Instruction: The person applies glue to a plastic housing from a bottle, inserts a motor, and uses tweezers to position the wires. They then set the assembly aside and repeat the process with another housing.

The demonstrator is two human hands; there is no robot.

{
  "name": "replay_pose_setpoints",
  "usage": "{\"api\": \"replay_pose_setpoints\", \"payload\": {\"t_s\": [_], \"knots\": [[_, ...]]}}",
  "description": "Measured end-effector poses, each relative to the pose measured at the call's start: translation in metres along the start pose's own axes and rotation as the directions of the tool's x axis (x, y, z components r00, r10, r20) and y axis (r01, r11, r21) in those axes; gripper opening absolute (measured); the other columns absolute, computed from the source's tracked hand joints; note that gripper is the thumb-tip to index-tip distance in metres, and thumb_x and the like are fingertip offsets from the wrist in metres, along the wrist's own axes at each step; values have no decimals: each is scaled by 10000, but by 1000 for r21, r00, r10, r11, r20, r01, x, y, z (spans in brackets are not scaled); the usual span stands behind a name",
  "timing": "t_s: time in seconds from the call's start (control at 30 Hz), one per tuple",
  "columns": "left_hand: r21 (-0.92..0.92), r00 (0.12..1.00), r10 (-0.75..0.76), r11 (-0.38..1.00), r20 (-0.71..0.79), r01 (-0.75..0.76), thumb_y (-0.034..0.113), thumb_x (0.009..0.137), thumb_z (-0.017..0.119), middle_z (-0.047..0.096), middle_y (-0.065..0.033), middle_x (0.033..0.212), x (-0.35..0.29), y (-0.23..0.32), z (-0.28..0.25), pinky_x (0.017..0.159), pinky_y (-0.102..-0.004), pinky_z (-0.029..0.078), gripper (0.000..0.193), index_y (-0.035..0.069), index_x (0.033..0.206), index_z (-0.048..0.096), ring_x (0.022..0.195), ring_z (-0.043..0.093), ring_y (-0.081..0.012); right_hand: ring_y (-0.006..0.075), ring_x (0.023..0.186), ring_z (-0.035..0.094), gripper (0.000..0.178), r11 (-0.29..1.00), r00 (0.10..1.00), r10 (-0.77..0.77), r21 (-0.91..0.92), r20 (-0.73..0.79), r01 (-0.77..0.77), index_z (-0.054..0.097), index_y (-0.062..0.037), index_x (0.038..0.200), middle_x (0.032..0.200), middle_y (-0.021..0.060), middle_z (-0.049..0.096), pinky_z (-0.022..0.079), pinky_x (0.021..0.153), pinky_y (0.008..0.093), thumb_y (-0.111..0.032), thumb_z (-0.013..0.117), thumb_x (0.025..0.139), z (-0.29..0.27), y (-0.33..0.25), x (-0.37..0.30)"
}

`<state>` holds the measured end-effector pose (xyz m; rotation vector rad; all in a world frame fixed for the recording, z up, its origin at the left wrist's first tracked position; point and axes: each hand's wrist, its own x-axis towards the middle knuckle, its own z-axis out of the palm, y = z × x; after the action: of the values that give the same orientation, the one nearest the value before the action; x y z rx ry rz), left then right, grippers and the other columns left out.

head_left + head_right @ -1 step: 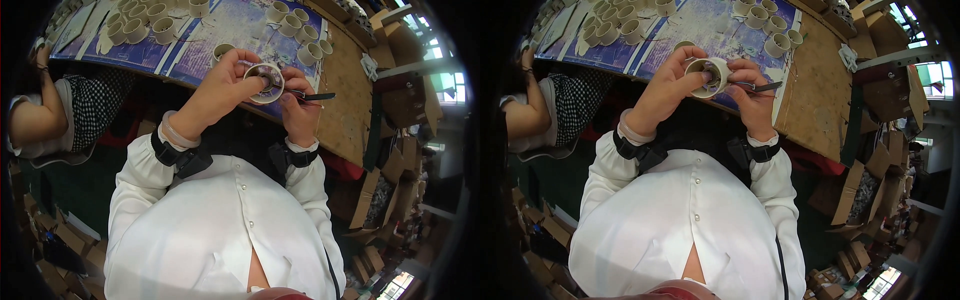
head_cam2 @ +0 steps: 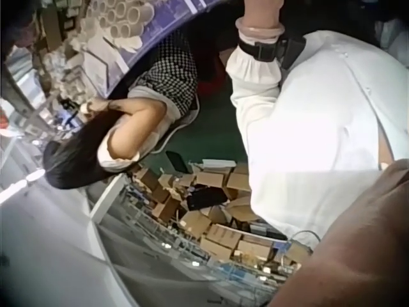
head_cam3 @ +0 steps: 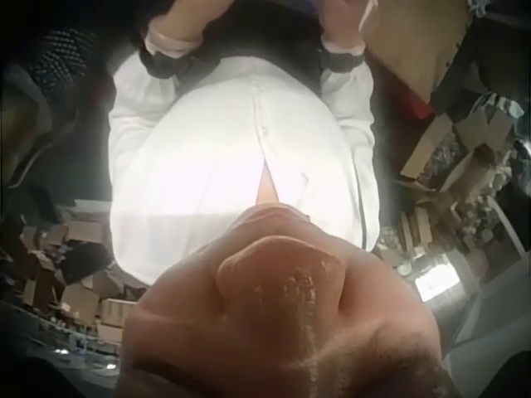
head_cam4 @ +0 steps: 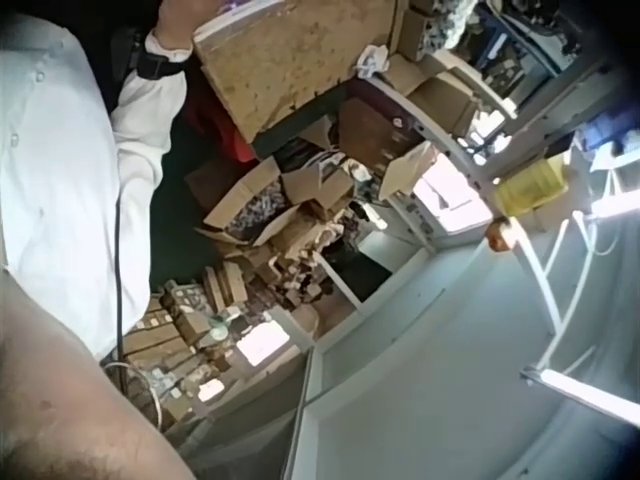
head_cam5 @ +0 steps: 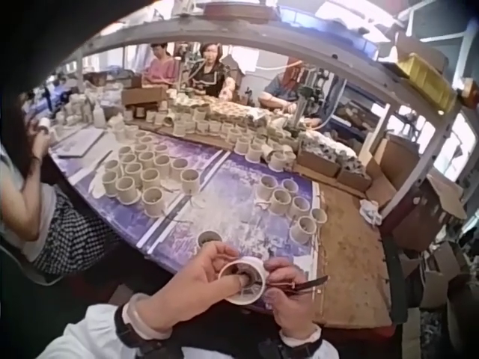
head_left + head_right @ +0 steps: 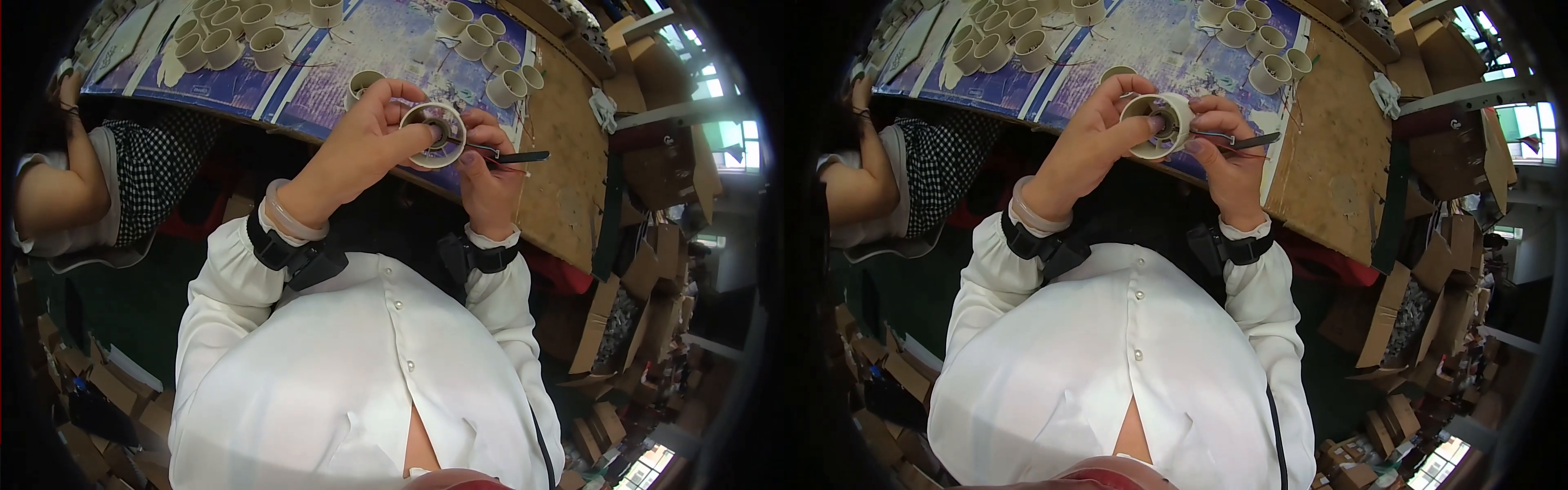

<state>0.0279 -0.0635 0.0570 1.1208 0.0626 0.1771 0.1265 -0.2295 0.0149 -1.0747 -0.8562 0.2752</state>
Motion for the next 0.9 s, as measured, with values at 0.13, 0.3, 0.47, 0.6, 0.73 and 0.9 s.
{"api": "replay_pose_setpoints", "payload": {"t_s": [0.13,0.3,0.47,0.6,0.73,0.9], "knots": [[12,1000,17,1000,-8,-17,86,877,650,617,-94,1058,1,0,0,731,-243,537,420,-23,1213,423,881,629,-118,242,1113,566,202,997,998,-60,-38,-1,60,538,-25,1054,1213,160,574,444,971,353,-107,653,909,0,5,2],[61,994,-44,997,105,38,116,879,664,596,-93,1110,2,3,-6,832,-252,515,495,1,1278,396,984,610,-129,253,1114,568,139,1000,998,-22,-11,-51,21,530,-34,989,1222,204,576,438,981,363,-119,624,933,4,1,2],[54,978,92,993,189,-104,107,780,789,578,-114,1126,-5,-2,-10,860,-283,526,695,-14,1321,371,1045,601,-168,251,1110,574,126,999,992,-18,26,-122,21,531,-38,975,1218,224,586,435,983,367,-115,622,934,10,-3,3],[120,942,295,941,160,-315,50,716,828,551,-114,1190,-4,-17,-4,935,-304,500,769,5,1342,384,1133,565,-188,237,1100,583,134,997,984,-25,66,-177,37,543,-40,954,1191,203,617,431,982,360,-103,653,913,17,-2,2],[221,879,451,851,155,-476,23,690,838,544,-98,1220,-1,-15,-4,969,-310,482,761,19,1330,428,1162,549,-185,227,1090,588,123,997,983,-61,30,-174,67,543,-39,953,1192,196,618,441,970,352,-90,648,914,21,0,2],[195,883,446,862,145,-467,-7,693,823,541,-73,1228,-1,-15,-7,992,-308,458,700,15,1303,481,1167,544,-175,213,1079,589,131,993,986,-111,-42,-122,106,552,-39,984,1192,176,613,462,932,325,-25,647,895,23,1,1]]}}
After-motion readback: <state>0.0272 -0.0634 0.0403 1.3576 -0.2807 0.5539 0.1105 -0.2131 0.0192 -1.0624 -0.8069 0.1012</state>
